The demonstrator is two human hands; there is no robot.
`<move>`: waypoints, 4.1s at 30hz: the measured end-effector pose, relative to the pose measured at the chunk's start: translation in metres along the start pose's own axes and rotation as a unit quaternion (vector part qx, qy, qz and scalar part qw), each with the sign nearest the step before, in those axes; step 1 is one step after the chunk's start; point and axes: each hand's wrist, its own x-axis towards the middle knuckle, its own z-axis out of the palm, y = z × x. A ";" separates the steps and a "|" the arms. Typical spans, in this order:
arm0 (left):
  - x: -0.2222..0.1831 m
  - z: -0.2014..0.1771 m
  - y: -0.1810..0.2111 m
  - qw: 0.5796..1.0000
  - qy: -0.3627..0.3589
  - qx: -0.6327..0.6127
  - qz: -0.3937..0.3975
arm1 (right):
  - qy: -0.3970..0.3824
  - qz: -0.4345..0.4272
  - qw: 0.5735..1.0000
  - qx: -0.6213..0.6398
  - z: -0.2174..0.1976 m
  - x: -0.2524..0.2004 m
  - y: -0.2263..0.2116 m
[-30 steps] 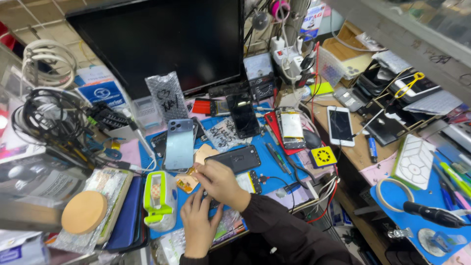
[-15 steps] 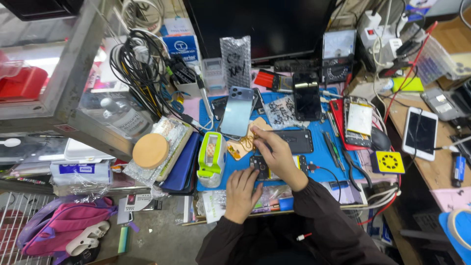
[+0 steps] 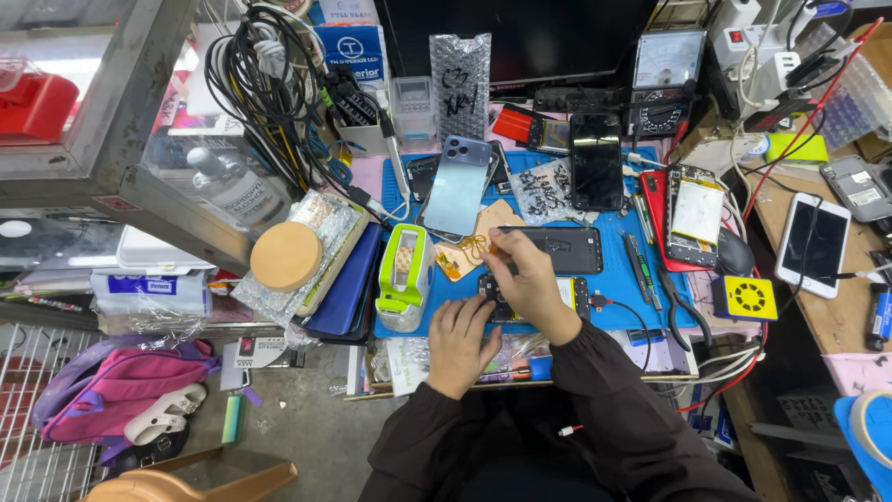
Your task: The person works on the internal components of a disassembled mobile phone using a small screwdriver and their hands. The person unscrews several small fasteners, removes a black internal shield or bracket, and manipulates small internal cables and components.
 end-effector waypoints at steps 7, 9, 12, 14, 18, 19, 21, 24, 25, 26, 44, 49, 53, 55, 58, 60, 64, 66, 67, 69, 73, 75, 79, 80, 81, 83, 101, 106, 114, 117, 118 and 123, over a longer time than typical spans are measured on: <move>0.003 -0.005 0.003 1.000 0.006 -0.001 0.006 | -0.048 -0.020 0.998 -0.022 -0.004 -0.010 -0.010; 0.004 -0.005 0.003 1.000 0.010 0.001 0.008 | -0.007 -0.025 0.998 -0.054 0.003 -0.014 -0.011; 0.004 -0.006 0.005 1.000 0.011 0.001 0.007 | 0.051 -0.007 0.996 -0.074 0.012 -0.018 -0.008; 0.006 -0.006 0.005 1.000 0.008 0.002 0.008 | 0.083 0.016 0.994 -0.067 0.010 -0.017 -0.003; 0.006 -0.009 0.007 1.000 -0.002 -0.019 -0.013 | 0.157 0.055 0.983 0.079 -0.029 -0.007 0.012; 0.005 -0.011 0.007 0.999 -0.003 -0.029 -0.015 | 0.188 0.076 0.974 0.106 -0.044 -0.003 0.016; 0.004 -0.013 0.007 0.999 -0.004 -0.050 -0.017 | 0.237 0.120 0.956 0.127 -0.075 0.003 0.025; 0.005 -0.014 0.006 0.997 -0.009 -0.071 -0.026 | 0.236 0.137 0.955 0.119 -0.097 0.004 0.038; 0.005 -0.014 0.007 0.997 -0.007 -0.070 -0.027 | 0.226 0.135 0.958 0.118 -0.097 0.003 0.042; 0.004 -0.014 0.007 0.997 -0.005 -0.069 -0.027 | 0.219 0.138 0.959 0.113 -0.096 0.002 0.046; 0.000 -0.028 0.006 0.980 0.007 -0.178 -0.089 | 0.159 0.226 0.934 0.225 -0.074 -0.012 0.006; 0.003 -0.030 0.006 0.978 0.022 -0.189 -0.088 | 0.073 0.334 0.901 0.267 -0.039 -0.024 -0.002; 0.005 -0.032 0.007 0.975 0.022 -0.198 -0.095 | 0.026 0.332 0.909 0.250 -0.027 -0.029 0.001; 0.005 -0.032 0.006 0.978 0.017 -0.186 -0.089 | 0.005 0.327 0.915 0.235 -0.024 -0.030 0.003; 0.005 -0.031 0.007 0.981 0.018 -0.177 -0.080 | 0.005 0.324 0.916 0.237 -0.021 -0.033 0.007; 0.006 -0.030 0.006 0.981 0.020 -0.178 -0.080 | 0.010 0.323 0.915 0.241 -0.019 -0.033 0.008; 0.005 -0.029 0.006 0.980 0.024 -0.177 -0.087 | 0.014 0.321 0.917 0.234 -0.017 -0.033 0.010; 0.005 -0.029 0.007 0.980 0.025 -0.173 -0.092 | 0.011 0.318 0.919 0.234 -0.017 -0.032 0.010; 0.005 -0.028 0.007 0.981 0.026 -0.171 -0.092 | 0.010 0.316 0.919 0.234 -0.018 -0.032 0.010; 0.004 -0.028 0.007 0.981 0.027 -0.168 -0.094 | 0.008 0.319 0.918 0.238 -0.019 -0.032 0.010; 0.004 -0.028 0.007 0.980 0.027 -0.172 -0.094 | 0.011 0.338 0.909 0.244 -0.020 -0.031 0.010; 0.004 -0.027 0.007 0.980 0.029 -0.173 -0.093 | 0.010 0.336 0.912 0.234 -0.020 -0.032 0.010; 0.004 -0.027 0.007 0.980 0.029 -0.171 -0.093 | 0.007 0.328 0.915 0.233 -0.018 -0.032 0.012; 0.004 -0.027 0.007 0.980 0.029 -0.172 -0.094 | 0.008 0.326 0.916 0.235 -0.018 -0.032 0.012; 0.004 -0.027 0.007 0.980 0.029 -0.172 -0.094 | 0.010 0.324 0.916 0.238 -0.018 -0.033 0.013; 0.003 -0.027 0.007 0.980 0.030 -0.172 -0.093 | 0.012 0.318 0.918 0.237 -0.017 -0.034 0.013; 0.001 -0.026 0.004 0.981 0.036 -0.176 -0.078 | 0.012 0.312 0.926 0.213 -0.014 -0.035 0.013; 0.000 -0.025 0.004 0.982 0.037 -0.171 -0.076 | 0.020 0.311 0.925 0.218 -0.014 -0.035 0.012; 0.001 -0.027 0.004 0.980 0.035 -0.177 -0.081 | 0.033 0.318 0.920 0.229 -0.016 -0.034 0.009; 0.001 -0.027 0.004 0.980 0.034 -0.178 -0.078 | 0.033 0.317 0.921 0.226 -0.015 -0.034 0.009; 0.001 -0.027 0.004 0.980 0.035 -0.178 -0.077 | 0.032 0.316 0.922 0.223 -0.015 -0.035 0.009; 0.000 -0.026 0.004 0.980 0.033 -0.179 -0.078 | 0.035 0.305 0.924 0.228 -0.013 -0.037 0.010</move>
